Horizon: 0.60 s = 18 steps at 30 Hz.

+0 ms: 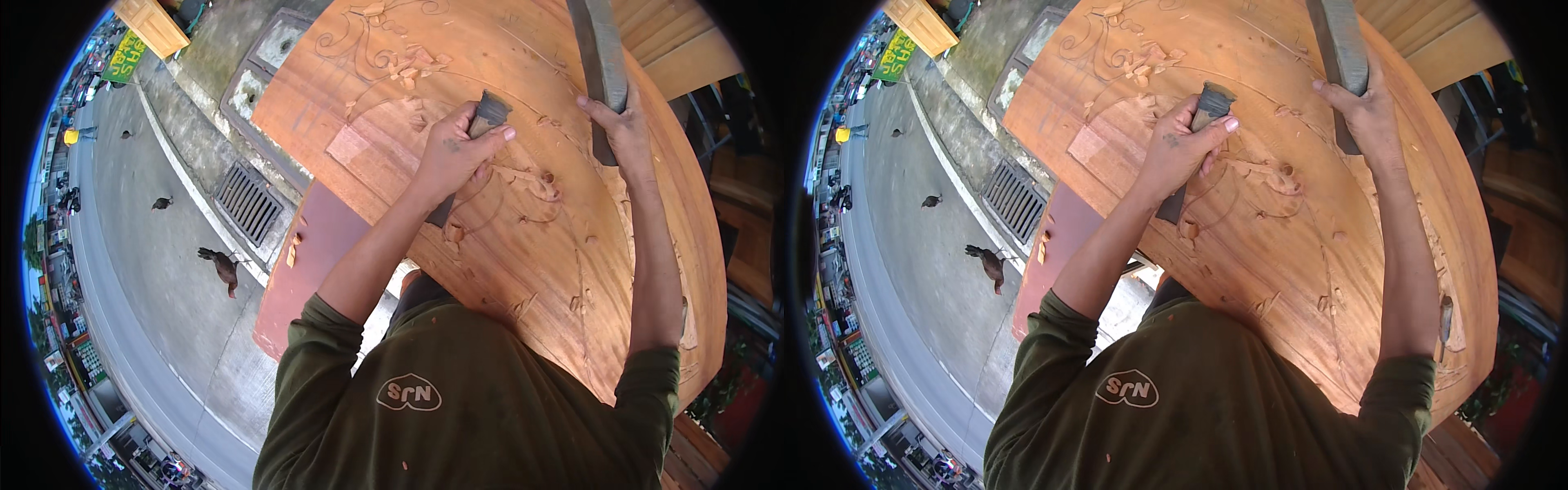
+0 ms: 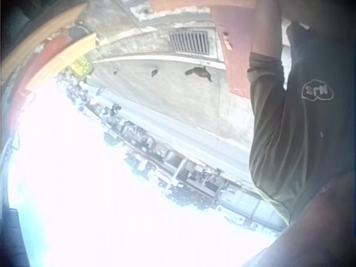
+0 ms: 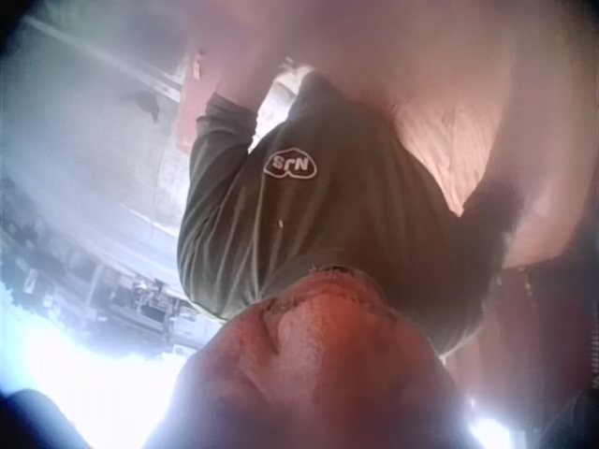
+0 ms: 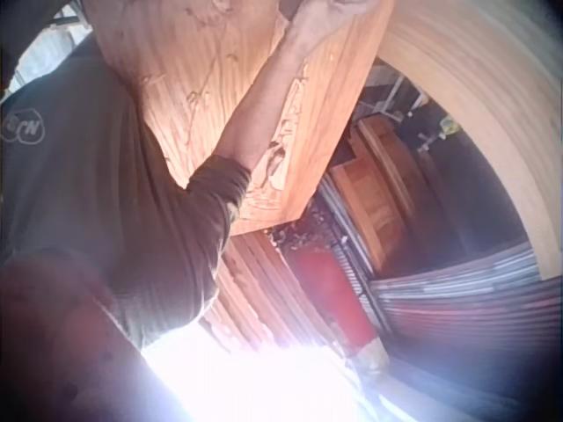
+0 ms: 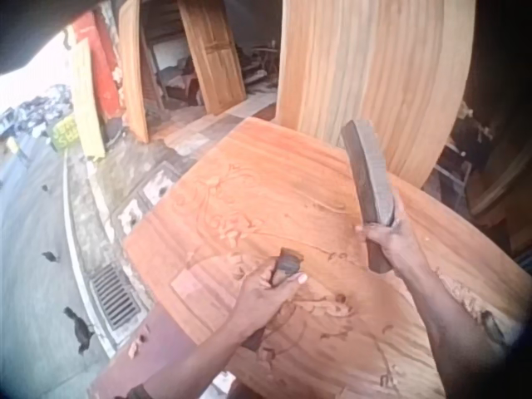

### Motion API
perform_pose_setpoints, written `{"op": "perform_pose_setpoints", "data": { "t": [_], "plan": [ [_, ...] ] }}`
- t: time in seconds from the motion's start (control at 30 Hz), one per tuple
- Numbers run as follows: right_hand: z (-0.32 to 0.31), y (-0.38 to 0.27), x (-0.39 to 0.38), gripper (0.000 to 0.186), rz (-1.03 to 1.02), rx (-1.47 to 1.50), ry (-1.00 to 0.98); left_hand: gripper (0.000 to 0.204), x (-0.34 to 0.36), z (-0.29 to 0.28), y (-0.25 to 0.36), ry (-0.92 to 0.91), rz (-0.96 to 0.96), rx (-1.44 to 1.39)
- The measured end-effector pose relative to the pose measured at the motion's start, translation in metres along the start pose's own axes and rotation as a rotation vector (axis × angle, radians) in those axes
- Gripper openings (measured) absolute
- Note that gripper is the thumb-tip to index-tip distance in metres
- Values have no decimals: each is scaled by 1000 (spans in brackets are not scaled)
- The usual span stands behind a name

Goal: The person carves a decorative floral design into a wooden panel by striking a chisel with a hammer. They carefully remove wood shavings to follow the pattern outlines on the surface.

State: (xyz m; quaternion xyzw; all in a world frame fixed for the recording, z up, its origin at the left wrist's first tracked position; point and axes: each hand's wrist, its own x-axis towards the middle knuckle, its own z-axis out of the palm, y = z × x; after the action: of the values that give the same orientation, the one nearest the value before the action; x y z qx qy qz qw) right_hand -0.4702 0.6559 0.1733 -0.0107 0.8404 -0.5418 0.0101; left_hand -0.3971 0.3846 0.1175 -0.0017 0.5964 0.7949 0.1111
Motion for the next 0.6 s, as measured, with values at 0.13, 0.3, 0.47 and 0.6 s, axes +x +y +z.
{"op": "perform_pose_setpoints", "data": {
  "t": [0.13, 0.3, 0.47, 0.6],
  "plan": [
    [9, -11, -11, 87, -64, 103, 123, 27, -6, -6, 32, 4, -161, -167],
    [21, -23, -21, 83, -158, 169, 177, 26, 12, -8, 28, 194, 94, -110],
    [13, -31, -20, 80, -214, 145, 206, 26, 18, -5, 9, 226, 143, -68],
    [0, -38, -13, 65, -285, 154, 273, 28, 22, 3, 15, 216, 121, -39]
  ]
}}
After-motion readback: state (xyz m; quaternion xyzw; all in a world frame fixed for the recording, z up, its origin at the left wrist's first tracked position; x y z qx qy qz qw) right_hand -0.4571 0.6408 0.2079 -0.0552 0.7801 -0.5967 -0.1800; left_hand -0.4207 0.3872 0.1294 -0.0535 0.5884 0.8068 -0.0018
